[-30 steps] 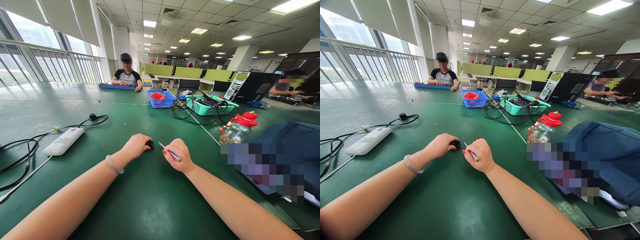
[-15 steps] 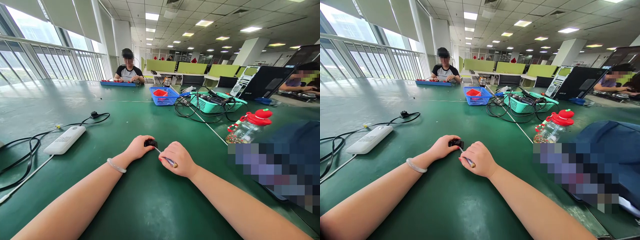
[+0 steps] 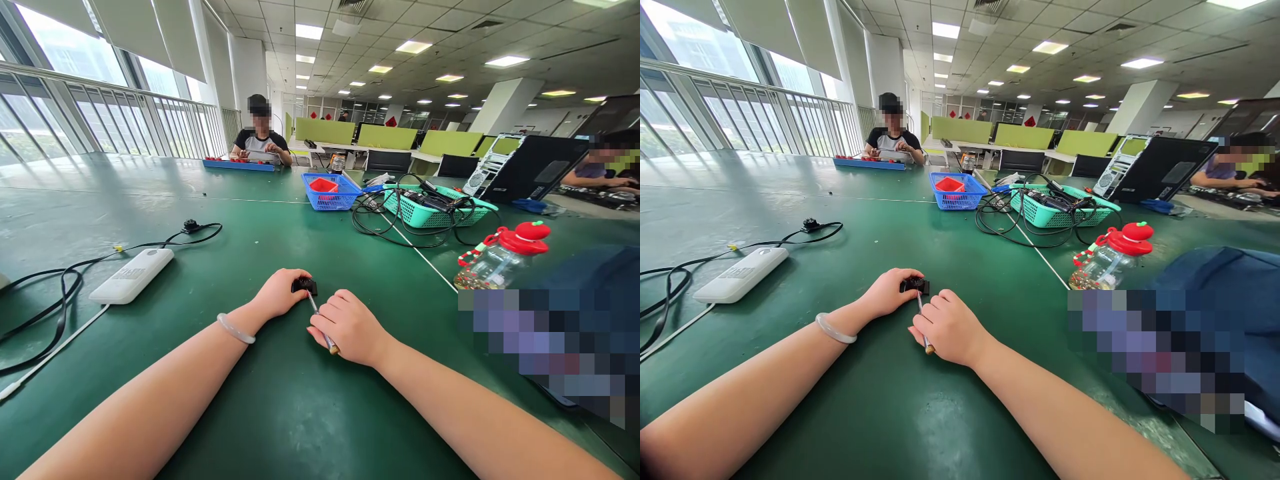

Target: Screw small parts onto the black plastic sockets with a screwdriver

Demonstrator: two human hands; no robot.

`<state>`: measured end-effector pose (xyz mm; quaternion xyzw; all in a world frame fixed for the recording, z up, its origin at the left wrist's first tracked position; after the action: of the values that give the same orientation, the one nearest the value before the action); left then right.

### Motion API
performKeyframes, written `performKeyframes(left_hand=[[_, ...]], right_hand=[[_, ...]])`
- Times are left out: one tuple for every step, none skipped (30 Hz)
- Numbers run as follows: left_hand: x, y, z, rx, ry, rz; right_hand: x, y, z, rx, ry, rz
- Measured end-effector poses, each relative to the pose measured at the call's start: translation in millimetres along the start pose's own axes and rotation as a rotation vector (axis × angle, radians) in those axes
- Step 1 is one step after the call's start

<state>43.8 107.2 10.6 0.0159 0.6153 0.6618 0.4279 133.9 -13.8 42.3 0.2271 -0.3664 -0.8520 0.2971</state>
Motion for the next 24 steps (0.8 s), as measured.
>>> performKeyframes(left_hand=[[-0.7,0.3,-0.2,-0.003,0.002,0.0],[-1.4,0.6,-0.4,-0.006,0.004,0.0],[-1.9,0.8,-0.6,-0.008,0.006,0.0],[-2.3,0.8,-0.8,-0.009,0.007,-0.001],[-2.5,0.7,-0.8,-0.01,0.008,-0.002],[-2.6,0.5,-0.8,-0.011,0.008,-0.003],[-2.5,0.4,-0.7,-0.011,0.007,-0.003],[-2.2,0.3,-0.6,-0.013,0.007,-0.004],[-1.8,0.2,-0.5,-0.014,0.007,-0.004],[-1.3,0.0,-0.4,-0.014,0.007,-0.005],[-0.8,-0.2,-0.4,-0.013,0.009,-0.007],[-0.2,-0.4,-0.4,-0.013,0.011,-0.009],[0.3,-0.4,-0.5,-0.013,0.014,-0.012],[1.0,-0.4,-0.5,-0.015,0.018,-0.015],[1.6,-0.3,-0.6,-0.016,0.022,-0.019],[2.2,-0.2,-0.5,-0.018,0.025,-0.022],[2.8,-0.2,-0.4,-0.02,0.028,-0.027],[3.4,-0.4,-0.2,-0.02,0.03,-0.034],[3.9,-0.8,0.1,-0.019,0.03,-0.043],[4.5,-1.3,0.4,-0.018,0.03,-0.053],[5.0,-1.8,0.7,-0.017,0.03,-0.064],[5.4,-2.2,0.9,-0.016,0.029,-0.074],[5.7,-2.6,1.0,-0.014,0.028,-0.083],[5.8,-2.9,1.0,-0.013,0.028,-0.09]], right_hand=[[1.1,-0.4,0.2,0.0,0.004,-0.007],[1.7,-0.6,0.5,0.001,0.006,-0.011],[1.6,-0.8,0.6,0.006,0.004,-0.012],[1.0,-1.1,0.6,0.014,0.0,-0.011],[-0.1,-1.7,0.4,0.025,-0.005,-0.008],[-1.6,-2.4,-0.1,0.038,-0.013,-0.003],[-3.2,-3.3,-0.7,0.05,-0.021,0.002],[-4.6,-4.3,-1.5,0.062,-0.028,0.005],[-5.8,-5.4,-2.3,0.073,-0.033,0.007],[-6.4,-6.7,-3.2,0.085,-0.034,0.007],[-6.7,-8.2,-3.9,0.098,-0.034,0.004],[-6.7,-9.5,-4.5,0.109,-0.032,-0.001],[-6.5,-10.4,-4.9,0.116,-0.03,-0.006],[-6.1,-10.6,-4.9,0.116,-0.028,-0.011],[-5.8,-9.9,-4.7,0.109,-0.026,-0.016],[-5.8,-8.6,-4.3,0.097,-0.027,-0.022],[-6.2,-6.7,-3.6,0.081,-0.032,-0.027],[-7.0,-4.5,-2.8,0.064,-0.04,-0.031],[-8.7,-2.2,-2.1,0.046,-0.052,-0.032],[-11.4,0.2,-1.4,0.026,-0.073,-0.025],[-15.3,2.5,-0.9,0.006,-0.104,-0.01],[-20.5,4.3,-0.7,-0.01,-0.144,0.017],[-26.9,5.2,-0.8,-0.018,-0.195,0.056],[-34.5,5.5,-1.5,-0.022,-0.257,0.106]])
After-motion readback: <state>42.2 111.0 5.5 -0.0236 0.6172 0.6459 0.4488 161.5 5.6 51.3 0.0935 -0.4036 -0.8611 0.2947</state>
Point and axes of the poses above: each hand's wrist, its own z-axis towards the middle knuckle, its own y-axis out of the back of the hand, x = y × z, the point moved 8 cm from there along z, towards the middle knuckle, and after that the axes turned 8 degrees about -y, right-handed, at the moved point
